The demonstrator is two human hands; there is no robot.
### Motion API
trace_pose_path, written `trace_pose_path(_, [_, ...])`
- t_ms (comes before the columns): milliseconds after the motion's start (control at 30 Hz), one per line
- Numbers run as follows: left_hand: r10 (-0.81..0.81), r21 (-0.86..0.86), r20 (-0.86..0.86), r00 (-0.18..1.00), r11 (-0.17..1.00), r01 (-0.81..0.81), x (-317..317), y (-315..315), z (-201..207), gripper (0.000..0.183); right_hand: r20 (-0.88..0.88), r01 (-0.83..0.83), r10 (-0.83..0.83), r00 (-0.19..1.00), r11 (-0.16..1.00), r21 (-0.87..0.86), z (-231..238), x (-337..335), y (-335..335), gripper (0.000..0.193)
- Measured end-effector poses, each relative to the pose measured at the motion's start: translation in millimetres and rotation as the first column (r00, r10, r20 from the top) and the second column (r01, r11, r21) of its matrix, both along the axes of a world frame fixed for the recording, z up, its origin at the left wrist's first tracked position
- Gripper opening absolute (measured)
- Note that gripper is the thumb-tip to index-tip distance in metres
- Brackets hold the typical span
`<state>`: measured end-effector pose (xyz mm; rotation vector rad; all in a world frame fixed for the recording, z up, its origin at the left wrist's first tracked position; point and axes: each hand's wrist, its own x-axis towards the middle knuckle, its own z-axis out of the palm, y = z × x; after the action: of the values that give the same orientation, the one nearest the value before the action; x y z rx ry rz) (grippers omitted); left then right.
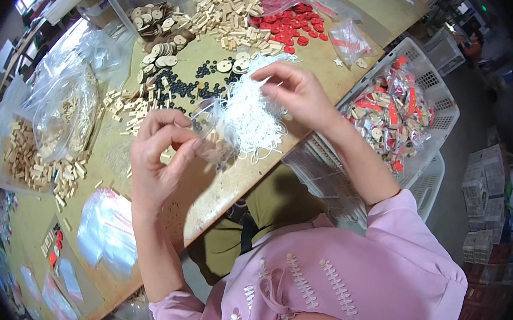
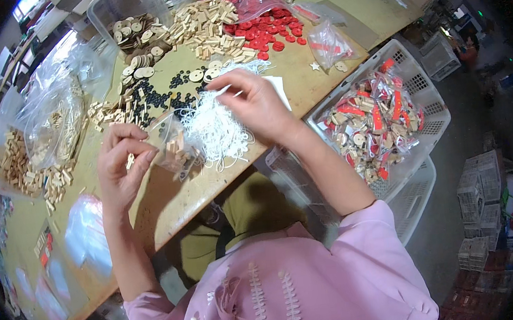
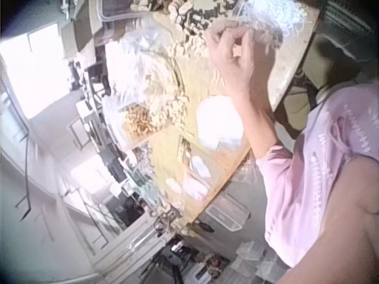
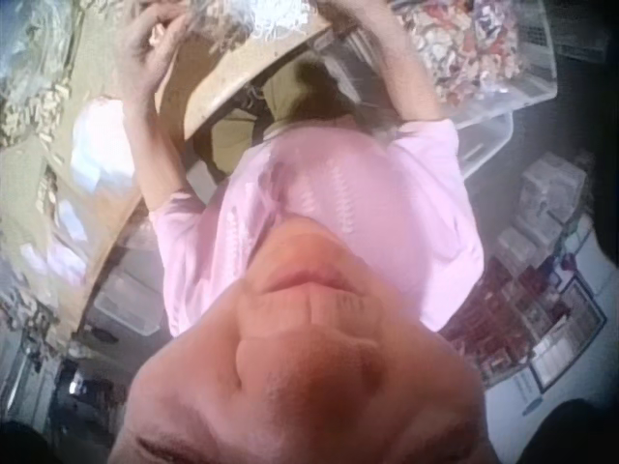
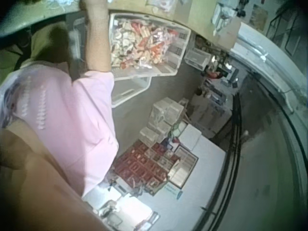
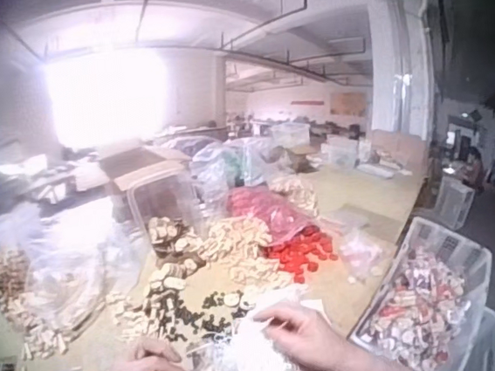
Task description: The person assembles small craft kits by hand, placing wooden sticks, black beads, white string, and red star-shaped pieces into clear plastic bags. The person repeatedly opens bags, adds components, and sets the filled bags aside on the table.
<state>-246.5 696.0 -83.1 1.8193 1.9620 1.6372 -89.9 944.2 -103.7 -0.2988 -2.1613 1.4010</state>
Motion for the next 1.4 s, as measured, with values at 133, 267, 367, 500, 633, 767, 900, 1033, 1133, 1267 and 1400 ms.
trace_pose_path(133, [0.03,-0.064,-0.067,0.997,0.997,-0.034,8,-4,-4,0.006,0.156,0.341,-0.409,0.899,0.878,0.335,-48,-6,125,0.027])
trace_pose_path(267, [0.116,-0.094,-0.088,0.989,0.988,-0.124,9,-5,-7,0.009,0.021,0.366,-0.583,0.812,0.538,0.759,-69,-12,197,0.039])
trace_pose_path(367, [0.132,-0.083,-0.11,0.985,0.986,-0.142,5,-7,-8,0.009,0.114,0.303,-0.605,0.788,0.543,0.783,-73,-22,211,0.048])
trace_pose_path(500, [0.135,-0.09,-0.1,0.986,0.986,-0.144,5,-8,-7,0.01,0.225,0.106,-0.6,0.767,0.465,0.879,-76,-29,224,0.036])
trace_pose_path(633, [0.14,-0.112,-0.081,0.987,0.982,-0.149,4,-9,-9,0.012,0.128,0.225,-0.646,0.752,0.435,0.872,-75,-34,218,0.019])
trace_pose_path(767, [0.138,-0.118,-0.031,0.99,0.983,-0.14,8,-7,-6,0.012,0.068,0.26,-0.569,0.819,0.475,0.841,-76,-15,236,0.019])
trace_pose_path(900, [0.127,-0.131,-0.057,0.99,0.982,-0.134,7,-8,-4,0.011,0.186,0.349,-0.369,0.911,0.928,0.129,-48,-24,180,0.02])
trace_pose_path(1033, [0.095,-0.102,-0.094,0.991,0.989,-0.105,2,-10,-14,0.013,-0.002,-0.133,0.137,0.991,0.96,-0.246,24,-31,32,0.019])
trace_pose_path(1133, [0.076,-0.079,-0.076,0.994,0.993,-0.082,3,-9,-17,0.014,-0.062,-0.34,0.34,0.938,0.874,-0.347,38,-33,-33,0.017])
trace_pose_path(1267, [0.072,-0.047,-0.089,0.993,0.996,-0.077,4,-6,-21,0.016,0.076,-0.3,0.296,0.952,0.952,0.057,30,-36,-46,0.014])
trace_pose_path(1400, [0.072,-0.052,-0.143,0.987,0.995,-0.08,3,-6,-22,0.018,0.098,-0.299,0.282,0.954,0.884,0.36,31,-32,-47,0.014])
